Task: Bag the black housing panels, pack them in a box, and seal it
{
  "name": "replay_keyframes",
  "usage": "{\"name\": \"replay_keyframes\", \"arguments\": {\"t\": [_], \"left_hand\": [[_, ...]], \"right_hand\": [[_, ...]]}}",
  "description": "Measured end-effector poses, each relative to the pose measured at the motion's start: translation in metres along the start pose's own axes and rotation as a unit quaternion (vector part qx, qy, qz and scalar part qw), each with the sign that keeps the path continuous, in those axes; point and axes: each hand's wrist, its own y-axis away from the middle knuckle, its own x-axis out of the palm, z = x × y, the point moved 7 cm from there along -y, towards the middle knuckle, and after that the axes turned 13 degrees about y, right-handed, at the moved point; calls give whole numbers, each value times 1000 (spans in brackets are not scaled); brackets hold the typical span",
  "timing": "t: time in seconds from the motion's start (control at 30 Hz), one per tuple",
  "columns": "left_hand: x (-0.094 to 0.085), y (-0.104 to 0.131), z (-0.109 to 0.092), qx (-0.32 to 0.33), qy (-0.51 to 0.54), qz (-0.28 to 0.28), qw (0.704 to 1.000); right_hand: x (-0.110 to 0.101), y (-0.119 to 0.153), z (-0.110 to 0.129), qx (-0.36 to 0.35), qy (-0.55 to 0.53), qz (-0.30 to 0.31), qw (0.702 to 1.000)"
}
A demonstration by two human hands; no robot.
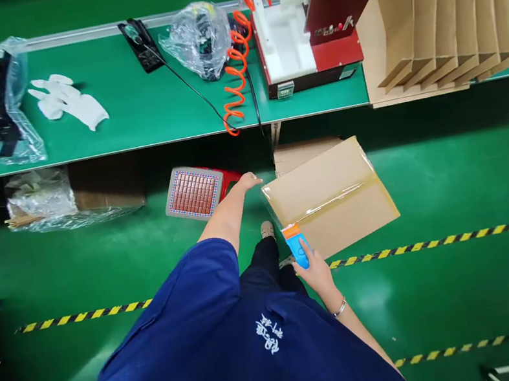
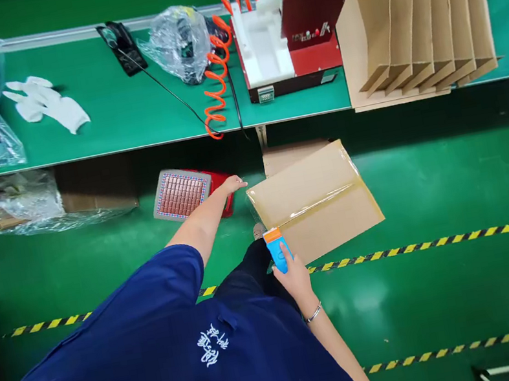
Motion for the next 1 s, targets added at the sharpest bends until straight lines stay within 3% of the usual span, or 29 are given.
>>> {"name": "replay_keyframes", "arguments": {"t": [0.17,0.33,0.43,0.6,0.7,0.8,1.0], "left_hand": [[9,-5,-9,20,-78,-41,996],[56,20,-23,91,-140,-32,985],[75,33,-18,106,-180,-40,977],[77,31,-14,108,-214,-53,969],[75,29,-16,108,-218,-64,968],[76,30,-17,110,-218,-72,967],[79,30,-15,106,-220,-86,966]], "right_hand": [[6,-6,-6,-4,8,-7,1000],[9,-3,-10,-11,45,-4,999],[34,37,-34,-7,49,-7,999],[109,150,-107,46,72,81,993],[133,174,-133,58,82,122,987],[140,140,-138,74,90,166,979],[134,5,-105,83,62,173,979]]}}
